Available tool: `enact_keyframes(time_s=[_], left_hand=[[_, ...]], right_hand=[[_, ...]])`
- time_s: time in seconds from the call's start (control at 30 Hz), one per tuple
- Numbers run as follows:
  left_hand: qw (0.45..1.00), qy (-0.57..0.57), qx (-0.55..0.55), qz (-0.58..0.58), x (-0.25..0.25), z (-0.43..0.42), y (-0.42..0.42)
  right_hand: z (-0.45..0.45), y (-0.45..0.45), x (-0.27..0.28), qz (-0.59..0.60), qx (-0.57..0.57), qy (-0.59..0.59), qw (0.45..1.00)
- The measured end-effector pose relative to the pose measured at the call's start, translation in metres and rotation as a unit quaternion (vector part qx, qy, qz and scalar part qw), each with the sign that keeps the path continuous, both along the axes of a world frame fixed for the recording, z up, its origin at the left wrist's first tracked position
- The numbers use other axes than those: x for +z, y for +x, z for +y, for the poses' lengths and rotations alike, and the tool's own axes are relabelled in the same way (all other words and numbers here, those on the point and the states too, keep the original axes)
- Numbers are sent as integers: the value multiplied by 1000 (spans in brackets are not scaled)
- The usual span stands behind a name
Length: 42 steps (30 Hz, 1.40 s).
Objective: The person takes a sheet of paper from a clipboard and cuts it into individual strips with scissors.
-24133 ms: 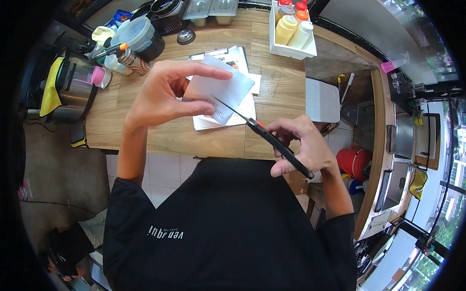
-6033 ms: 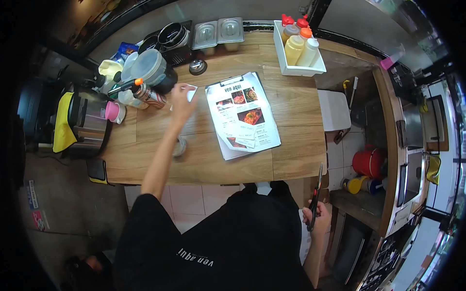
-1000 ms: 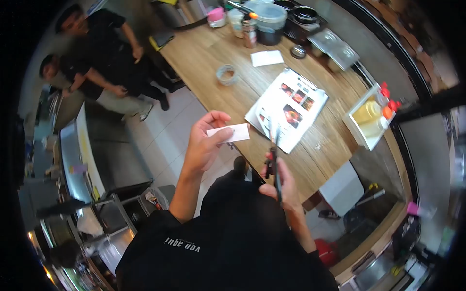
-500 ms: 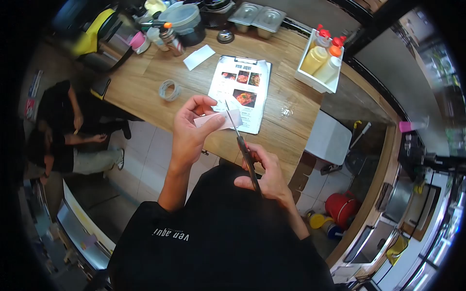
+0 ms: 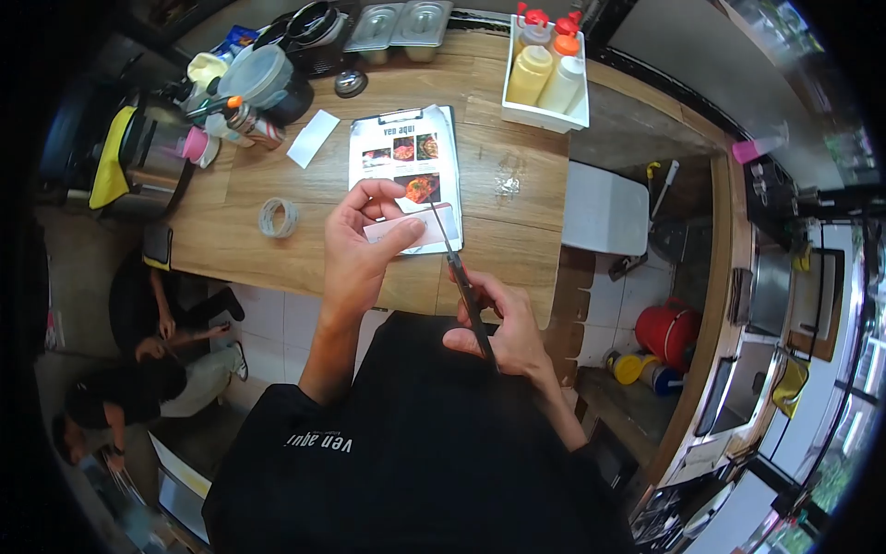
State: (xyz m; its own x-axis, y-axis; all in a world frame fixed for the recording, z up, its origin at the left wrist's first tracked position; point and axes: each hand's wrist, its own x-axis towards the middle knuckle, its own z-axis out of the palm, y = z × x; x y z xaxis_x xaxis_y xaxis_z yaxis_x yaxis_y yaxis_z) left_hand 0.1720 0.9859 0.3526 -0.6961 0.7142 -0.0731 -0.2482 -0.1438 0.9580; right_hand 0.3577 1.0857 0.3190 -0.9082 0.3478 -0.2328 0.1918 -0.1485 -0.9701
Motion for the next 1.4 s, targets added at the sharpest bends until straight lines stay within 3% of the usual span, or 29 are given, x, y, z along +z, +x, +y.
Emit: enact_keyframes(time_s=[0.3,0.4,0.47,0.5,0.53,0.57,0.6,0.7,0.73,0.87,0.93,0.97,1.0,1.03,1.07,1.1,1.2,1.4], left_hand=[[997,-23,-73,-11,-27,22,4],[995,4,-95,-28,-29,23,4],[993,64,-104,-5,-29,22,0],[992,62,-106,-1,-28,20,-8],[943,113,-38,311,-27,19,-21],[791,156,32,591,-25,16,-32],[788,155,29,595,-15,6,-36],[632,98,62,766,11,-30,-30],[633,95,61,766,8,-33,-30],[547,132,179,807,9,-35,-29],[734,189,24,652,10,-26,-33],[823,222,10,523,4,-12,-26],[823,223,9,522,1,-11,-19],[935,153,-26,319,-1,-12,-12],[991,75,-59,96,-3,-12,-5],[993,65,-82,-49,-1,-8,1],[996,-22,-67,-53,8,-4,13],[1000,-7,7,24,3,-4,13]], right_hand=[[-8,22,-18,-73,-79,-1,994],[-6,29,-22,-50,-81,37,995],[-5,34,-22,1,-74,158,985],[-5,37,-25,5,-77,155,985],[-5,41,-29,10,-100,192,976],[-6,44,-34,16,-123,228,966],[-5,47,-39,21,-125,226,966],[-6,56,-55,5,-211,212,954],[-5,58,-56,5,-210,210,955],[4,57,-51,25,-214,216,952],[6,57,-50,36,-180,224,957],[8,54,-47,36,-181,224,957],[10,51,-42,51,-142,255,955],[10,48,-37,65,-102,284,951],[10,46,-33,62,-102,286,951],[8,42,-30,58,-73,266,959],[1,35,-20,39,-35,220,974],[-8,27,-15,49,-22,93,994]])
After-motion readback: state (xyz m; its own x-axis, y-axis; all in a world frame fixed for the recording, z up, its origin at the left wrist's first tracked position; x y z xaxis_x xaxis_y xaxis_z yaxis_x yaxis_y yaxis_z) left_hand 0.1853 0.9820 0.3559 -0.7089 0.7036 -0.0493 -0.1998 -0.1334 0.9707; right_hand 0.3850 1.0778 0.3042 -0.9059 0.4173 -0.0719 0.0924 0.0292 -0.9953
